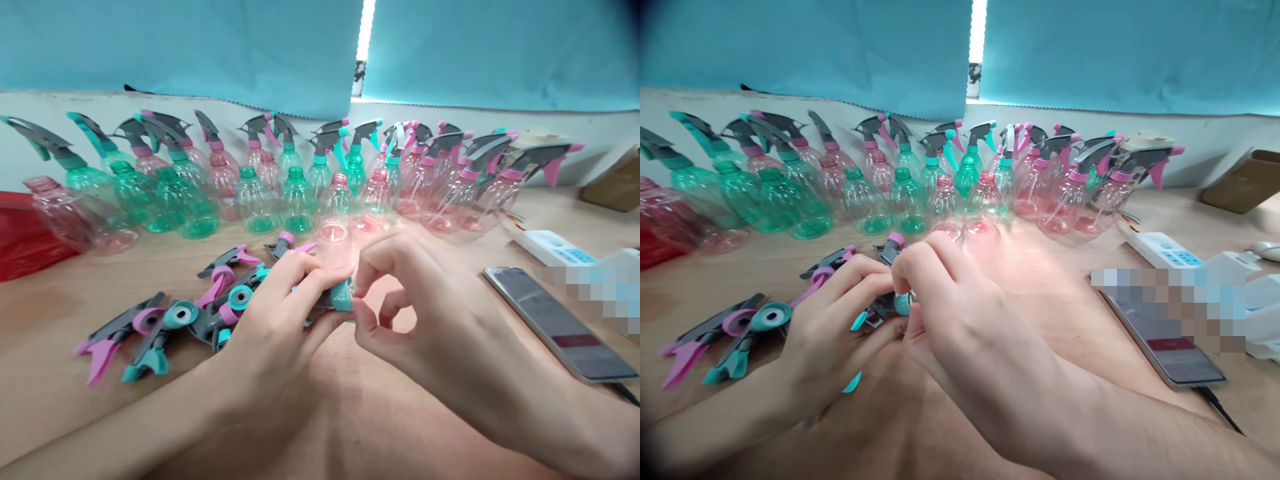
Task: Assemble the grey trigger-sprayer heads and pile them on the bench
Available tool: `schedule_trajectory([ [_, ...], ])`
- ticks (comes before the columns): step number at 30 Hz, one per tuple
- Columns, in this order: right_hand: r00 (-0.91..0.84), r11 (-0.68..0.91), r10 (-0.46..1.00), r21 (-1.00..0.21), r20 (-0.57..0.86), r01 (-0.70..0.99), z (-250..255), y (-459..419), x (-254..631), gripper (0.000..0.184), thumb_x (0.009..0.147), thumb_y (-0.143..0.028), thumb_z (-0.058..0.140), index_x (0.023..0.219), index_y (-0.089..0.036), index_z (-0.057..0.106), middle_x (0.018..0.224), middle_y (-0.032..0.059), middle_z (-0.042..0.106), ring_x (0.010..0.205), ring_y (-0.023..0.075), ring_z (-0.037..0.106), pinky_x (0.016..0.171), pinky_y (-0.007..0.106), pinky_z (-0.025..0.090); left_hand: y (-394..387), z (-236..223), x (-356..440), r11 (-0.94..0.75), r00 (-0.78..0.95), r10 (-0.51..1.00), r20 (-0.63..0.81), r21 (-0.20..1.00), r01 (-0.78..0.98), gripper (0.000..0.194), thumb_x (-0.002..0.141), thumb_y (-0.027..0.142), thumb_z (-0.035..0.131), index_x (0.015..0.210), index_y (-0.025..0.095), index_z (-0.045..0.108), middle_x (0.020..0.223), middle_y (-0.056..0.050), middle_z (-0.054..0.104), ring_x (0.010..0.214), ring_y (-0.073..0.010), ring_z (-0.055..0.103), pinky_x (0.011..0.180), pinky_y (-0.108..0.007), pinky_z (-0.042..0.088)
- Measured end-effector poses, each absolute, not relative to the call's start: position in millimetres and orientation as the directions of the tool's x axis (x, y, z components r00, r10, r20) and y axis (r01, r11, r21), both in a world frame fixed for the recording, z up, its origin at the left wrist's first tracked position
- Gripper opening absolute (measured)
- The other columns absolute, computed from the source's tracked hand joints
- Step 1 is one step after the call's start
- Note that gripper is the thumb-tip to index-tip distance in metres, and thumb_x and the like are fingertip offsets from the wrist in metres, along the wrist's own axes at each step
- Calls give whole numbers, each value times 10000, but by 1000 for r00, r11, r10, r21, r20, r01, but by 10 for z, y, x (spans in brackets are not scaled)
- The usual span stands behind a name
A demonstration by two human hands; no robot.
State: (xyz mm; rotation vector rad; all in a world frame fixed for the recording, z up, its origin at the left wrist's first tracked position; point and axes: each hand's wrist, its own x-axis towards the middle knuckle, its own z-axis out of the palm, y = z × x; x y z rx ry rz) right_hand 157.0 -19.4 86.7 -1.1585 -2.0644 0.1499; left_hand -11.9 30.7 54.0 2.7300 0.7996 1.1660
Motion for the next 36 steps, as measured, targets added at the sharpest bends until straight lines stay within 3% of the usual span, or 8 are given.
schedule_trajectory([
  [7, -296, 541, 811, -457, 504, 706, 901, -177, 1617, 259, 707, -5, 507, 798, -228, 413, 814, -10, 498, 681, 129, 471, 566, 289, 465, 279, 601, -116, -847, 551, 520, 652, 314, 428, 173, 844, 151, 589, 1005, 202, 554, 882, -18, 519, 815, -158, 533, 672, -265, 479],
  [12, -277, 488, 864, -566, 420, 664, 915, -129, 1629, 222, 714, -72, 549, 850, -230, 474, 817, 16, 540, 743, 175, 534, 574, 315, 486, 292, 574, -130, -825, 543, 559, 627, 356, 439, 204, 842, 147, 591, 1032, 212, 557, 895, -8, 530, 806, -145, 544, 678, -258, 482],
  [19, -291, 368, 921, -824, 259, 431, 944, -82, 1680, 146, 803, -128, 568, 872, -225, 483, 874, -16, 539, 742, 112, 561, 603, 251, 517, 326, 593, -154, -822, 530, 561, 636, 355, 445, 211, 863, 207, 579, 1073, 190, 561, 877, -17, 542, 771, -139, 557, 638, -247, 490],
  [26, -349, 295, 918, -910, 186, 291, 923, 13, 1725, 134, 812, -172, 598, 873, -207, 483, 869, -18, 541, 767, 108, 561, 633, 254, 521, 324, 586, -153, -826, 534, 551, 642, 329, 457, 210, 866, 227, 586, 1072, 209, 551, 887, -16, 554, 790, -144, 571, 646, -245, 497],
  [30, -323, 375, 912, -835, 254, 402, 907, -4, 1685, 142, 783, -168, 590, 858, -213, 478, 841, -8, 550, 727, 118, 563, 583, 248, 490, 332, 558, -159, -834, 544, 535, 647, 301, 463, 216, 875, 205, 561, 1090, 198, 547, 897, -19, 548, 792, -144, 568, 657, -243, 497],
  [34, -228, 460, 869, -545, 439, 701, 888, -74, 1581, 151, 702, -119, 555, 796, -201, 471, 746, 9, 556, 637, 132, 534, 527, 258, 422, 312, 555, -162, -846, 552, 503, 665, 250, 471, 234, 882, 172, 527, 1115, 178, 540, 910, -41, 542, 837, -168, 563, 708, -276, 502],
  [36, -237, 424, 863, -386, 445, 819, 900, -100, 1535, 107, 685, -131, 532, 727, -193, 455, 644, 7, 537, 544, 126, 491, 462, 258, 363, 291, 560, -157, -851, 556, 496, 667, 243, 466, 249, 881, 156, 518, 1127, 187, 538, 906, -43, 546, 841, -178, 562, 714, -294, 504],
])
